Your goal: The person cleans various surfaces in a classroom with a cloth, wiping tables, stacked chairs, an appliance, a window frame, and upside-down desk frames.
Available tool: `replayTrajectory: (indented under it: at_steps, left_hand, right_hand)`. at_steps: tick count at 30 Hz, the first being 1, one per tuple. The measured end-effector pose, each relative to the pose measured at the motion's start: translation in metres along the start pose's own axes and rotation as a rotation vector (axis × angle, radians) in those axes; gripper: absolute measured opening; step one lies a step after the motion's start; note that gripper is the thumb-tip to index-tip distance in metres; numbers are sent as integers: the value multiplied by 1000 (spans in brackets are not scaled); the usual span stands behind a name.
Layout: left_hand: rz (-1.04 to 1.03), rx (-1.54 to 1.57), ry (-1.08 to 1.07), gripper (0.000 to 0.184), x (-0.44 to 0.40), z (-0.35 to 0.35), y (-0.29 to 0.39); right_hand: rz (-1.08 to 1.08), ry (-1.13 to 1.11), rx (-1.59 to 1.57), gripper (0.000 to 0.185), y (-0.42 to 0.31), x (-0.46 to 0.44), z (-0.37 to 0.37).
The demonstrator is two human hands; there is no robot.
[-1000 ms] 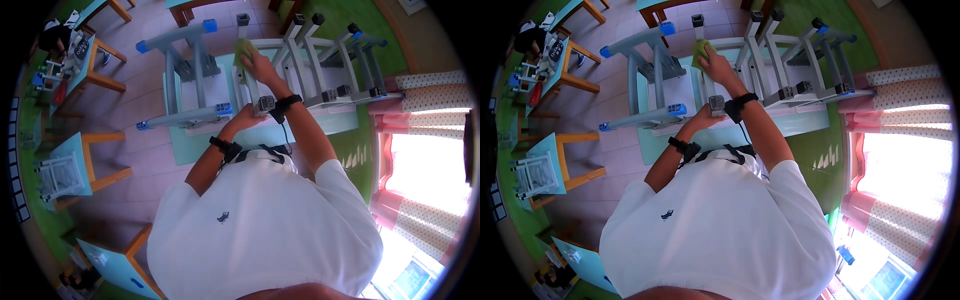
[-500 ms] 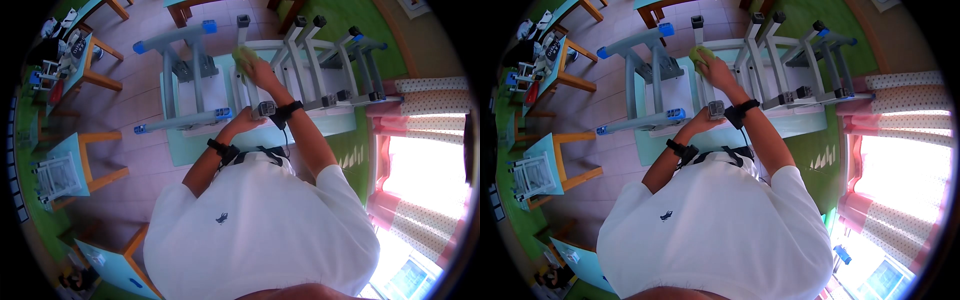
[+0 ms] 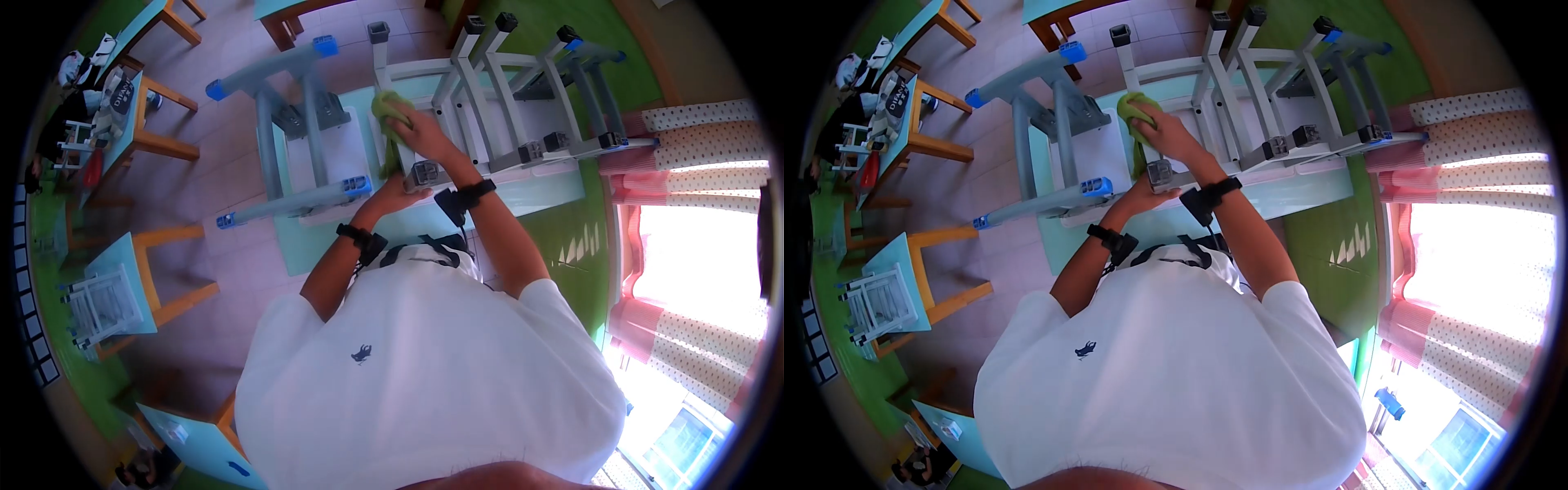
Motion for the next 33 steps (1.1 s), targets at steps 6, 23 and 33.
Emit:
replayTrajectory:
  at_steps: [6,23,33]
  left_hand:
    - [39,-14,-75,57,9,10,41]
    - [38,105,-51,40,8,11,46]
    - [139,-41,26,50,17,10,54]
  right_hand:
    - [-90,-168,-238,48,-8,35,20]
    - [36,13,-174,46,13,-28,-22]
    - [-14,-342,-433,41,3,34,10]
Point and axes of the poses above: each hand's wrist, its own x-axis away from the middle knuckle, its own z-axis out of the back of the hand, y = z × x, the point moved 2 cm from there along -x, towards the middle knuckle, and after that the axes turned 15 degrees about y, right-handed, at the moved point
